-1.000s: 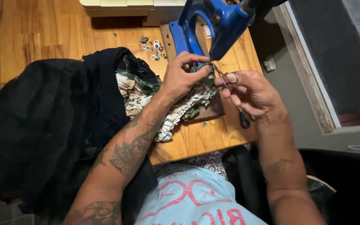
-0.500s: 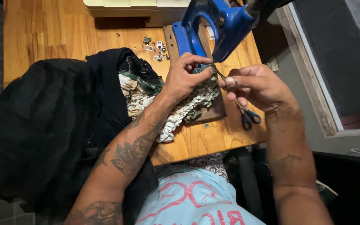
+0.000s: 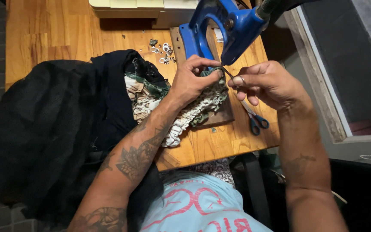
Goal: Attaching metal studs to a garment using a manual press and trimming with scissors
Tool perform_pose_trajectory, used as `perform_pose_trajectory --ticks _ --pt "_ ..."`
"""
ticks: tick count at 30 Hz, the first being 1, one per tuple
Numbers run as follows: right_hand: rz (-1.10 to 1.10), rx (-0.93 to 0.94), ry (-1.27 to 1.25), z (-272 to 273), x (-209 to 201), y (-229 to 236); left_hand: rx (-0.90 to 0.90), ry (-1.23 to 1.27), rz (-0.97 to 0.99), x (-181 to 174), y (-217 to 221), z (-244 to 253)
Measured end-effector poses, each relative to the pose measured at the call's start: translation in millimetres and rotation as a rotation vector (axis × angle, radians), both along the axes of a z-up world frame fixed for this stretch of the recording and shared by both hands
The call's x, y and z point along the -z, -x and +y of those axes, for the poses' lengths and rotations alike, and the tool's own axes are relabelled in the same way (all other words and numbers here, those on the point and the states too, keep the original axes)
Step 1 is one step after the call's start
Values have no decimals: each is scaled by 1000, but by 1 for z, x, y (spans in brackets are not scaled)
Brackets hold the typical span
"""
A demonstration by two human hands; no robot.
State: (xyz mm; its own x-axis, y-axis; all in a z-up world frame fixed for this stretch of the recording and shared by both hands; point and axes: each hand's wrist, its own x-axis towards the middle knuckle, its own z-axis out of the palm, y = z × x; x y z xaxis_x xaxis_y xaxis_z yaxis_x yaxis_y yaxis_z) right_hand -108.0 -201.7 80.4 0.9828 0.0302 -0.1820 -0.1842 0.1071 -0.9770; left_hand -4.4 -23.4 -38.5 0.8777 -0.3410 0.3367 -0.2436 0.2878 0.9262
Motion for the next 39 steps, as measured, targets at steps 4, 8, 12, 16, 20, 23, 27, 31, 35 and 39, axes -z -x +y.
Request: perform_pose_trajectory --ticks 4,8,12,16,20,23,27,31,35,39 --pt "19 -4 -26 4 -10 -1 -2 0 4 -3 3 2" --pt "42 -31 19 6 -20 -10 -18 -4 1 -4 4 2" --pt "77 -105 54 10 -31 -18 -9 -4 6 -5 3 5" --pt "105 -119 49 5 -32 -24 -5 2 19 -2 4 6" --pt "146 -123 37 3 -33 -28 1 6 30 -6 4 7" --pt "179 -129 61 2 -32 -30 13 19 53 -9 6 8" --pt "348 -111 187 -1 -37 -37 135 -202 268 -38 8 17" --pt "332 -119 212 3 -40 -36 127 -204 267 -39 9 17" --pt "227 -122 284 8 -44 -16 77 -118 151 -21 7 13" --pt "54 -108 512 3 -36 13 23 -20 -22 -6 3 8"
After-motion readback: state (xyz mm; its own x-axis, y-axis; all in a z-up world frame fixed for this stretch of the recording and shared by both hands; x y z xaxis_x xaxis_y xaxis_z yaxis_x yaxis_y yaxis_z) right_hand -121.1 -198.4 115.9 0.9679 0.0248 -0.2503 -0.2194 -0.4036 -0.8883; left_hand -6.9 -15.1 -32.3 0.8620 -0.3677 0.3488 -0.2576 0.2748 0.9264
